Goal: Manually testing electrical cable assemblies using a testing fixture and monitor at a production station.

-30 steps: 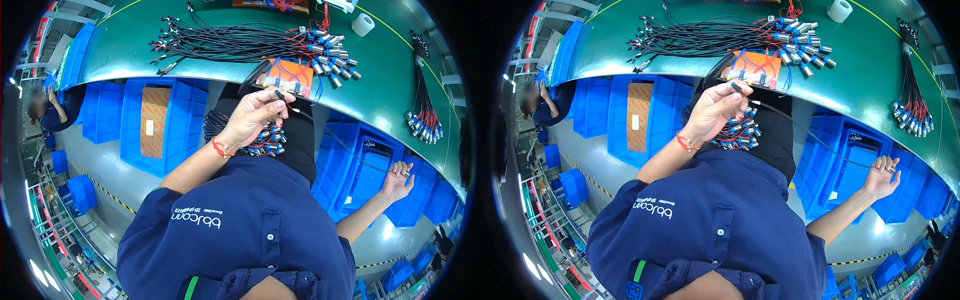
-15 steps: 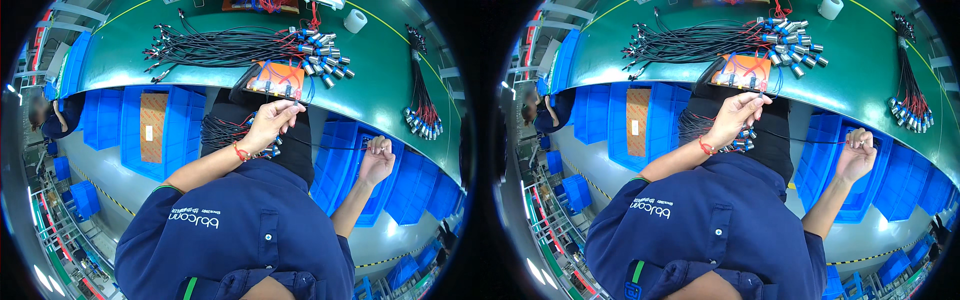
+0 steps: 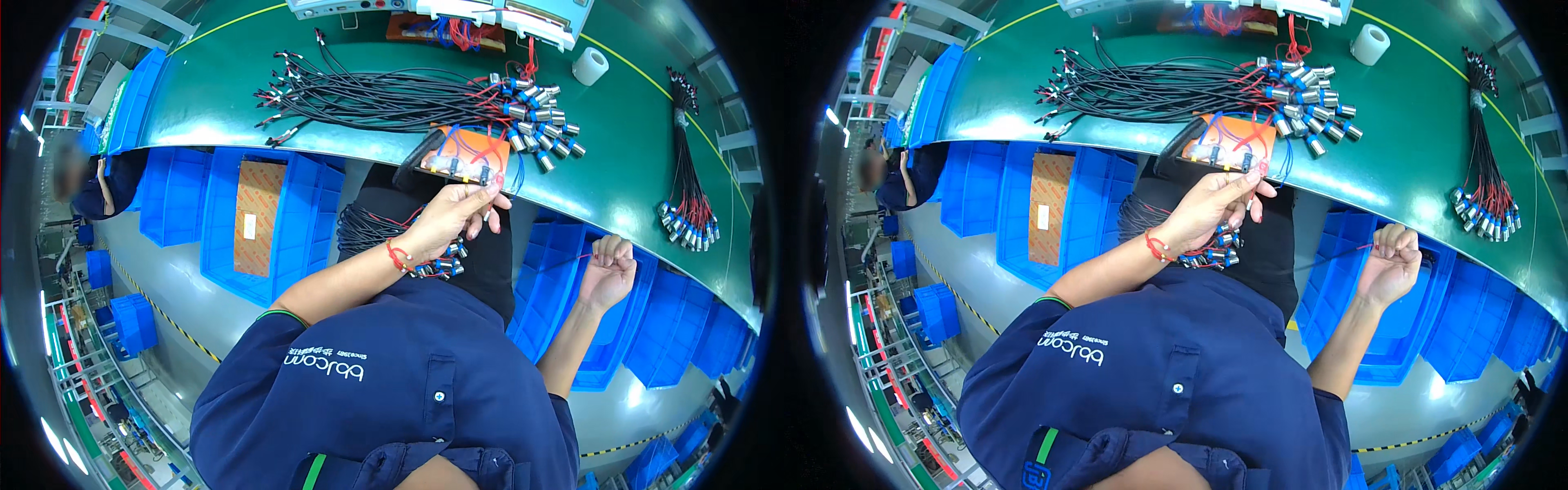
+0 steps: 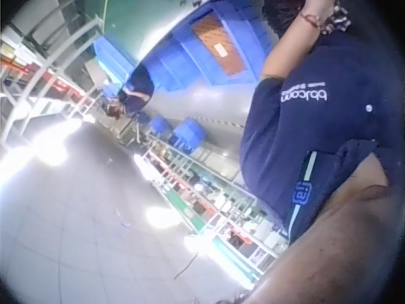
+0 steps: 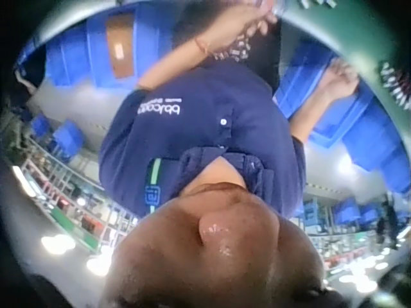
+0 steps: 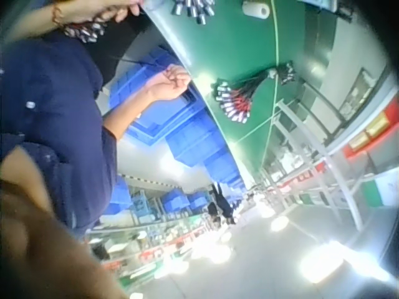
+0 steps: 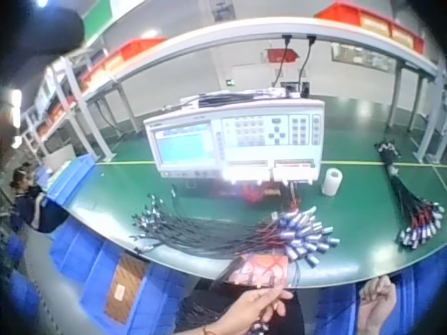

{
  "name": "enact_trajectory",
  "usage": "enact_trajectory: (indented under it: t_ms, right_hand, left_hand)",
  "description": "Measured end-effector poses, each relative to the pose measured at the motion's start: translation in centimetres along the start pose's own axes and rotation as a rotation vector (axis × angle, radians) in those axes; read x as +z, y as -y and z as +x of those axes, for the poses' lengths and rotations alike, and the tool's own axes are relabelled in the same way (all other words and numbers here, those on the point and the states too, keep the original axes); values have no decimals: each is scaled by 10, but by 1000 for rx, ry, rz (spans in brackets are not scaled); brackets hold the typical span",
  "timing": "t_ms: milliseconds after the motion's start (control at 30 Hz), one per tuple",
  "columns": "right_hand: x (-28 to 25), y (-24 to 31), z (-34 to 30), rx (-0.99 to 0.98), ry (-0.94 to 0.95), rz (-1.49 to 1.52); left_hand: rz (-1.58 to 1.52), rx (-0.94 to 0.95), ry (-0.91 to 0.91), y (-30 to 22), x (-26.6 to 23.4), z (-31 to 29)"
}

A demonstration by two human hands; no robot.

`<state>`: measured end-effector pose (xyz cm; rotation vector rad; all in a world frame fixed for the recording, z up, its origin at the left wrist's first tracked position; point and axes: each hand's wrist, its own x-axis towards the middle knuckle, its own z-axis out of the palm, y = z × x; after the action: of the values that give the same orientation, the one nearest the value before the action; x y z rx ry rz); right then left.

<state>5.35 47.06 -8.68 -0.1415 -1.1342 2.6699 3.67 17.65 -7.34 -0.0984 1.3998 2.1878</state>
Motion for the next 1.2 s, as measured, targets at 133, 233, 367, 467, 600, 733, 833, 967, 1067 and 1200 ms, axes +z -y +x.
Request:
enact_trajectory:
  t_ms: [133, 233, 367, 467, 600, 733, 833, 967, 1067, 1200]
  right_hand:
    - [5, 7, 2, -57, 26, -39]
    - [8, 9, 2, -73, 18, -56]
    - [12, 10, 0, -89, 6, -86]
    - [13, 17, 1, -110, 37, -102]
    - [16, 35, 5, -151, 34, -189]
    - [26, 50, 12, -183, 199, -159]
    - [43, 45, 23, -145, 148, -77]
    - [80, 17, 51, -40, 290, 93]
    - [117, -17, 73, 62, 317, 188]
    - [161, -72, 98, 54, 428, 137]
  left_hand:
    - [-96, -55, -12, -3, 9, -2]
    - [-123, -29, -42, 2, 14, 2]
    - [-122, 9, -67, 10, 14, 5]
    - [-101, 30, -71, 11, 13, 3]
    - [36, 27, 72, 5, 20, -25]
    - [111, 108, 93, -23, 5, -60]
    - [158, 518, -246, -52, -22, -76]
    - [51, 828, -666, -100, -89, -81]
    - [-64, 894, -729, -134, -148, -83]
    - [-157, 829, -864, -150, -196, -74]
